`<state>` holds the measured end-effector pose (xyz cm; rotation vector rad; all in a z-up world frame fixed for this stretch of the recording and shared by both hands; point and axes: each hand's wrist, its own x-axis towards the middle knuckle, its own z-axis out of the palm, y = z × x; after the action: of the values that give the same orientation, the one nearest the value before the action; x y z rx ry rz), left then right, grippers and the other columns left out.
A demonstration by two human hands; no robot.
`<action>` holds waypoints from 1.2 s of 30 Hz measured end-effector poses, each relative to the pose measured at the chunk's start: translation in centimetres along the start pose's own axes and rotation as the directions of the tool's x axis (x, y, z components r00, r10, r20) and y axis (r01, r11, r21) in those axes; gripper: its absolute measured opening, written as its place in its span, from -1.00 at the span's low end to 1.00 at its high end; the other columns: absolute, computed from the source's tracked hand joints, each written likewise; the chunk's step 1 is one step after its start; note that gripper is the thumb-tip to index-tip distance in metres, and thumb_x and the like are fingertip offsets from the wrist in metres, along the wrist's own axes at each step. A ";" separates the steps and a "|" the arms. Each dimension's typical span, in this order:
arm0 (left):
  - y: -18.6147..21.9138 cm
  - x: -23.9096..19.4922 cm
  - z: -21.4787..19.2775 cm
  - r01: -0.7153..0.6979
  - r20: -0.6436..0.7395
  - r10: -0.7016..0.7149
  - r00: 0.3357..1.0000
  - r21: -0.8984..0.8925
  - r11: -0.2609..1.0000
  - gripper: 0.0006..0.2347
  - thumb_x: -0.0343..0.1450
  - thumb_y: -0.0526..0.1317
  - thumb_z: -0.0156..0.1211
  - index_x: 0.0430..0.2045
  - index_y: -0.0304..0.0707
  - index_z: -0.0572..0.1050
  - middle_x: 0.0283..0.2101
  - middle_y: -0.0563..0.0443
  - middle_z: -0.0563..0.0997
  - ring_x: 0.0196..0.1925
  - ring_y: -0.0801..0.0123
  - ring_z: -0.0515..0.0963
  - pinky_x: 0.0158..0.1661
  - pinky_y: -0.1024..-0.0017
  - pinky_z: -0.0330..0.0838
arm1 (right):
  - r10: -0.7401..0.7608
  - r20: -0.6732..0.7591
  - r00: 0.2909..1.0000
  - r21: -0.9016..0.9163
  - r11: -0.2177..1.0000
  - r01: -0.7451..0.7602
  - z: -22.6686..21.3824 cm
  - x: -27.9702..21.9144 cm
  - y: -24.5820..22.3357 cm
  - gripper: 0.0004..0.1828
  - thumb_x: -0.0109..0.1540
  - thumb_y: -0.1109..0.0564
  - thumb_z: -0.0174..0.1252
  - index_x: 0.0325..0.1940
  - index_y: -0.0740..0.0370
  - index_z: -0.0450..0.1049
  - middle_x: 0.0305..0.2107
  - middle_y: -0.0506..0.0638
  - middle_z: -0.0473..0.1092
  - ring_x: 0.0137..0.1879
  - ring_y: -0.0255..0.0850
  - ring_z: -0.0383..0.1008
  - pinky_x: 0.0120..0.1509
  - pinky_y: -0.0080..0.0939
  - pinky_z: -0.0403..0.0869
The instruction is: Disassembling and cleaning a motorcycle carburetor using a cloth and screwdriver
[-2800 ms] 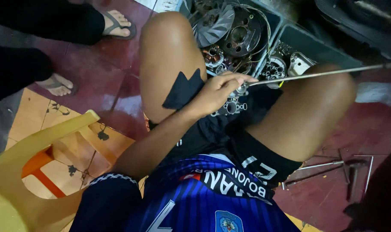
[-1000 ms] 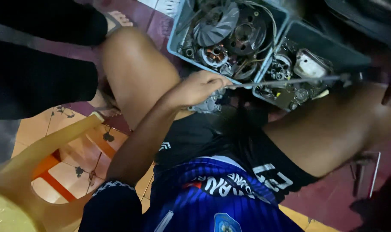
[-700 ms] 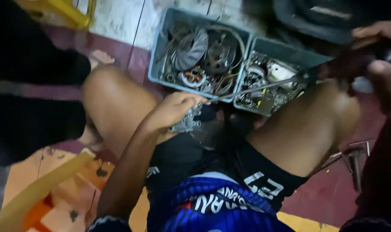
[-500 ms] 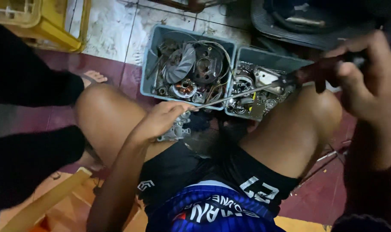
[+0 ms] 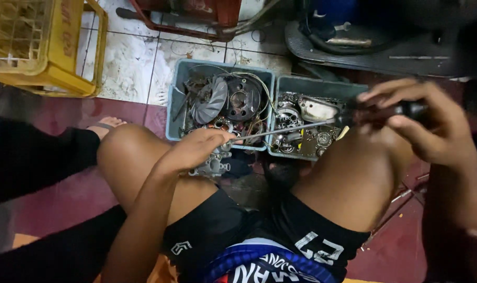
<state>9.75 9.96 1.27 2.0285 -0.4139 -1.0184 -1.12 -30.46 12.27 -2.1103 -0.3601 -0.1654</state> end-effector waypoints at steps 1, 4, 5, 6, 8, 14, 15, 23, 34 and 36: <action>-1.0 0.7 0.3 -0.117 0.022 0.117 0.993 0.010 0.993 -0.58 0.46 -0.07 -0.23 -0.03 -0.11 0.65 0.09 0.16 0.70 0.14 0.48 0.60 0.12 0.60 0.28 | -0.008 0.079 0.997 0.194 0.981 -0.007 0.3 0.4 -0.9 -0.81 0.35 0.24 -0.06 0.03 0.36 0.25 0.10 0.45 0.41 0.15 0.17 0.56 0.11 0.02 0.69; 1.9 0.1 0.0 0.017 0.061 -0.018 0.998 0.026 1.000 -0.55 0.44 -0.06 -0.27 0.03 -0.02 0.62 0.18 0.19 0.65 0.22 0.45 0.55 0.14 0.54 0.25 | -0.032 -0.019 0.999 0.196 0.980 0.035 0.5 0.4 -1.8 -0.87 0.35 0.27 -0.05 -0.06 0.42 0.26 -0.02 0.44 0.42 -0.15 0.13 0.62 -0.09 -0.10 0.70; 2.4 0.0 -0.1 0.013 0.061 -0.015 0.998 0.028 1.000 -0.55 0.44 -0.06 -0.27 0.03 -0.02 0.62 0.18 0.19 0.65 0.22 0.45 0.55 0.14 0.54 0.25 | -0.033 -0.022 0.999 0.193 0.980 0.037 0.0 0.1 -1.3 -0.87 0.35 0.27 -0.05 -0.06 0.42 0.26 -0.02 0.44 0.42 -0.15 0.13 0.62 -0.09 -0.10 0.70; 2.8 -0.1 -0.1 0.006 0.071 -0.005 0.997 -0.008 1.000 -0.56 0.45 -0.03 -0.24 -0.02 0.00 0.66 0.19 0.17 0.65 0.25 0.47 0.54 0.17 0.56 0.22 | -0.052 -0.052 0.997 0.162 0.985 0.060 -0.4 -0.2 -0.8 -0.86 0.33 0.23 0.00 -0.08 0.36 0.25 -0.04 0.40 0.42 -0.01 0.14 0.62 0.03 -0.07 0.71; 2.6 -0.1 0.2 0.004 0.085 0.000 0.996 -0.047 0.999 -0.57 0.46 0.00 -0.21 -0.07 0.02 0.70 0.19 0.16 0.66 0.28 0.50 0.53 0.19 0.59 0.18 | -0.065 -0.079 0.995 0.133 0.988 0.075 -0.9 -1.1 -0.1 -0.84 0.31 0.19 0.05 -0.10 0.30 0.24 -0.07 0.37 0.43 0.13 0.16 0.62 0.14 -0.03 0.71; 0.7 0.7 0.4 -0.146 0.115 0.144 0.983 0.014 0.989 -0.55 0.46 -0.06 -0.33 -0.04 0.13 0.65 0.17 0.09 0.65 0.18 0.35 0.53 0.16 0.47 0.21 | -0.094 -0.106 0.990 0.111 0.988 0.106 -1.3 -1.5 0.8 -0.81 0.27 0.20 0.10 -0.19 0.28 0.21 -0.18 0.38 0.43 -0.02 0.10 0.61 0.14 -0.05 0.66; 0.6 0.7 0.5 -0.157 0.112 0.154 0.982 0.019 0.987 -0.56 0.47 -0.07 -0.32 -0.05 0.12 0.66 0.17 0.11 0.65 0.21 0.37 0.52 0.16 0.49 0.21 | -0.096 -0.095 0.991 0.170 0.979 0.111 -1.2 -1.5 0.7 -0.82 0.26 0.23 0.10 -0.20 0.29 0.21 -0.16 0.40 0.43 -0.11 0.09 0.62 0.00 -0.08 0.71; -0.6 1.7 1.2 -0.159 0.100 0.157 0.983 0.009 0.987 -0.58 0.49 -0.11 -0.28 -0.02 0.01 0.65 0.18 0.20 0.64 0.20 0.49 0.52 0.15 0.63 0.19 | -0.118 -0.097 0.988 0.206 0.969 0.136 -1.2 -1.3 0.4 -0.80 0.24 0.26 0.12 -0.21 0.24 0.20 -0.17 0.39 0.43 -0.05 0.09 0.61 -0.03 -0.06 0.76; -0.3 2.0 1.5 -0.250 0.105 0.251 0.962 -0.018 0.968 -0.61 0.52 -0.02 -0.18 -0.08 -0.08 0.67 0.07 0.14 0.71 0.17 0.51 0.57 0.23 0.55 0.21 | -0.114 -0.095 0.989 0.251 0.959 0.135 -1.0 -1.8 0.3 -0.79 0.25 0.27 0.12 -0.18 0.31 0.19 -0.13 0.45 0.40 -0.17 0.13 0.59 -0.15 -0.09 0.71; 1.1 1.6 1.4 -0.140 0.102 0.137 0.985 0.025 0.990 -0.58 0.49 0.03 -0.22 -0.06 0.04 0.67 0.08 0.14 0.68 0.14 0.43 0.57 0.17 0.51 0.22 | -0.130 -0.080 0.988 0.236 0.961 0.145 -1.6 -1.5 0.2 -0.78 0.26 0.25 0.10 -0.17 0.33 0.17 -0.13 0.47 0.40 -0.15 0.16 0.60 -0.14 -0.06 0.72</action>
<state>9.73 7.58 0.85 1.9527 -0.6193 -1.0352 -2.43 -32.17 12.59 -1.8366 -0.4657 -0.2567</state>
